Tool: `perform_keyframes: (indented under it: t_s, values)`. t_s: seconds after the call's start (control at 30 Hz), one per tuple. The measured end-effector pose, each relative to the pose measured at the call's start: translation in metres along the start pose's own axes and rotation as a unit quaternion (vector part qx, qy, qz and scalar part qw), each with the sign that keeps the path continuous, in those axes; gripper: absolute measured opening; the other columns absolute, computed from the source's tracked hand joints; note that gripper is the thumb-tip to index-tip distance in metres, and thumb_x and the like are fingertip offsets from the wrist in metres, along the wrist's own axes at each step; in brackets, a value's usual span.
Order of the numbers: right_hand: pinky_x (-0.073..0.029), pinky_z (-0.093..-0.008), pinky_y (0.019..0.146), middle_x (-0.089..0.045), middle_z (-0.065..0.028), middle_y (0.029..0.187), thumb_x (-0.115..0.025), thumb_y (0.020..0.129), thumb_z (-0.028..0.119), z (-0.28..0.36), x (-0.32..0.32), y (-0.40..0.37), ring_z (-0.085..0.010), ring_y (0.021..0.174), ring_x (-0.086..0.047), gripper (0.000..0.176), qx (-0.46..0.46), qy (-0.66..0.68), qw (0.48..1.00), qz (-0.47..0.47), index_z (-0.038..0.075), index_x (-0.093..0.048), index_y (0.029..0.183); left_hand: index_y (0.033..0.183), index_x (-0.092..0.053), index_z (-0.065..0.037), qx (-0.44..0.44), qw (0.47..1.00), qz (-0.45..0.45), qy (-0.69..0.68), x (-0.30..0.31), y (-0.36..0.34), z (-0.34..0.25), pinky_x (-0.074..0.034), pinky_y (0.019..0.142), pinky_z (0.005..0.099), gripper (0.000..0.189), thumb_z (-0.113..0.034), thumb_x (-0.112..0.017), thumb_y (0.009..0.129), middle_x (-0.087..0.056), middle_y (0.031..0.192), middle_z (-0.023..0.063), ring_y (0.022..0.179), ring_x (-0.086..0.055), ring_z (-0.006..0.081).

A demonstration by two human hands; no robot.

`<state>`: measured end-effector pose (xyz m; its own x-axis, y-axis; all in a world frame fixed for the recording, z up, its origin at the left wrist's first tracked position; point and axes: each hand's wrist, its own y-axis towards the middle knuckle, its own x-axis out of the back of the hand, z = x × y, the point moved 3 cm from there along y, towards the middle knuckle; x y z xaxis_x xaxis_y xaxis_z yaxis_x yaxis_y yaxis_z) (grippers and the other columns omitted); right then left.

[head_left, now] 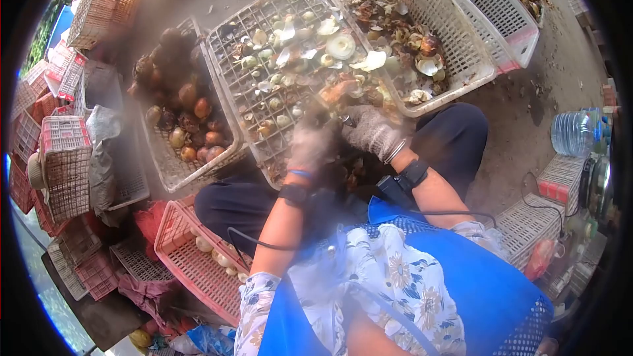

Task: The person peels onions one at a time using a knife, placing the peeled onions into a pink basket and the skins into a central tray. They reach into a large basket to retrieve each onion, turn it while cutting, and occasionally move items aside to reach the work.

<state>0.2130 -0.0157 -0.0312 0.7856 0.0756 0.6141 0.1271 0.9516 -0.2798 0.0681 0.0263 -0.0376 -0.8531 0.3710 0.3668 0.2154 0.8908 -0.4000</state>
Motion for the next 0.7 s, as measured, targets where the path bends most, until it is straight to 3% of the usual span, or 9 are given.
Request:
perform_keyframes:
  t_s: [0.17, 0.23, 0.27, 0.37, 0.4, 0.57, 0.63, 0.67, 0.7]
  values:
    - [-0.053, -0.0426, 0.081, -0.067, -0.0215, 0.1, -0.064, 0.081, 0.027, -0.005, 0.004, 0.001, -0.0351, 0.092, -0.066, 0.03, 0.023, 0.013, 0.999, -0.041, 0.006, -0.07, 0.1, 0.117, -0.065, -0.001, -0.039, 0.999, -0.011, 0.013, 0.007, -0.017, -0.024, -0.051, 0.079, 0.0319, 0.037, -0.02, -0.066, 0.085, -0.07, 0.101, 0.0134, 0.087, -0.065, 0.0201]
    - [-0.055, -0.0362, 0.07, -0.069, -0.017, 0.089, -0.065, 0.08, 0.026, 0.004, 0.027, -0.004, -0.0243, 0.076, -0.069, 0.025, -0.111, 0.082, 0.99, 0.038, 0.006, -0.07, 0.095, 0.117, -0.065, -0.001, -0.058, 0.998, -0.028, -0.005, -0.001, 0.006, 0.024, -0.051, 0.079, 0.0319, 0.037, -0.019, -0.065, 0.084, -0.07, 0.1, 0.0145, 0.086, -0.066, 0.0206]
    - [-0.054, -0.0306, 0.06, -0.068, -0.0116, 0.08, -0.066, 0.079, 0.024, -0.008, 0.022, 0.002, -0.0158, 0.064, -0.065, 0.021, -0.076, 0.191, 0.977, 0.06, 0.005, -0.068, 0.089, 0.117, -0.065, -0.001, -0.075, 0.996, -0.044, -0.022, 0.0, 0.008, 0.027, -0.051, 0.079, 0.0318, 0.037, -0.017, -0.064, 0.083, -0.07, 0.099, 0.0156, 0.085, -0.066, 0.0212]
    - [-0.054, -0.0304, 0.06, -0.066, -0.0082, 0.076, -0.068, 0.079, 0.022, -0.022, 0.028, 0.001, -0.0149, 0.064, -0.064, 0.021, -0.07, 0.149, 0.985, 0.046, 0.005, -0.068, 0.09, 0.115, -0.066, -0.001, -0.043, 0.997, 0.025, -0.065, 0.011, -0.002, 0.0, -0.052, 0.079, 0.0321, 0.038, -0.015, -0.062, 0.08, -0.07, 0.095, 0.0168, 0.084, -0.066, 0.0208]
    - [-0.052, -0.0299, 0.057, -0.064, -0.0051, 0.074, -0.07, 0.077, 0.019, -0.024, 0.032, -0.005, -0.0143, 0.062, -0.062, 0.02, -0.061, 0.184, 0.98, 0.048, 0.004, -0.066, 0.09, 0.109, -0.069, -0.001, -0.225, 0.969, -0.003, 0.104, 0.016, -0.01, -0.001, -0.052, 0.079, 0.0323, 0.036, -0.013, -0.061, 0.077, -0.071, 0.093, 0.0169, 0.085, -0.067, 0.0218]
    - [-0.047, -0.0265, 0.047, -0.062, -0.0027, 0.073, -0.072, 0.076, 0.014, -0.017, 0.06, -0.032, -0.0116, 0.053, -0.056, 0.019, -0.087, 0.276, 0.952, 0.104, 0.004, -0.066, 0.091, 0.1, -0.072, -0.003, -0.258, 0.956, 0.011, 0.137, 0.025, -0.011, -0.004, -0.053, 0.076, 0.0334, 0.028, -0.013, -0.061, 0.076, -0.071, 0.089, 0.0164, 0.082, -0.068, 0.025]
    - [-0.045, -0.0251, 0.046, -0.06, -0.0021, 0.073, -0.071, 0.077, 0.014, -0.013, 0.075, -0.046, -0.01, 0.051, -0.055, 0.02, -0.026, 0.232, 0.967, 0.104, 0.004, -0.064, 0.093, 0.099, -0.072, -0.004, -0.369, 0.888, -0.063, 0.267, 0.029, -0.022, -0.008, -0.053, 0.074, 0.0339, 0.027, -0.012, -0.061, 0.076, -0.071, 0.086, 0.0167, 0.08, -0.068, 0.0252]
    - [-0.044, -0.026, 0.043, -0.058, -0.001, 0.072, -0.07, 0.077, 0.013, -0.013, 0.085, -0.052, -0.0101, 0.05, -0.054, 0.024, -0.097, 0.234, 0.962, 0.105, 0.005, -0.062, 0.098, 0.098, -0.072, -0.005, -0.272, 0.94, -0.056, 0.197, 0.029, -0.014, 0.003, -0.053, 0.074, 0.0347, 0.025, -0.012, -0.062, 0.077, -0.07, 0.083, 0.0173, 0.078, -0.068, 0.027]
    - [-0.044, -0.026, 0.043, -0.058, -0.001, 0.072, -0.07, 0.077, 0.013, -0.019, 0.091, -0.054, -0.0101, 0.05, -0.054, 0.024, -0.097, 0.228, 0.963, 0.105, 0.005, -0.062, 0.098, 0.098, -0.072, -0.005, -0.289, 0.927, -0.068, 0.228, 0.034, -0.014, 0.006, -0.054, 0.074, 0.0349, 0.024, -0.012, -0.062, 0.077, -0.069, 0.084, 0.0179, 0.077, -0.069, 0.0281]
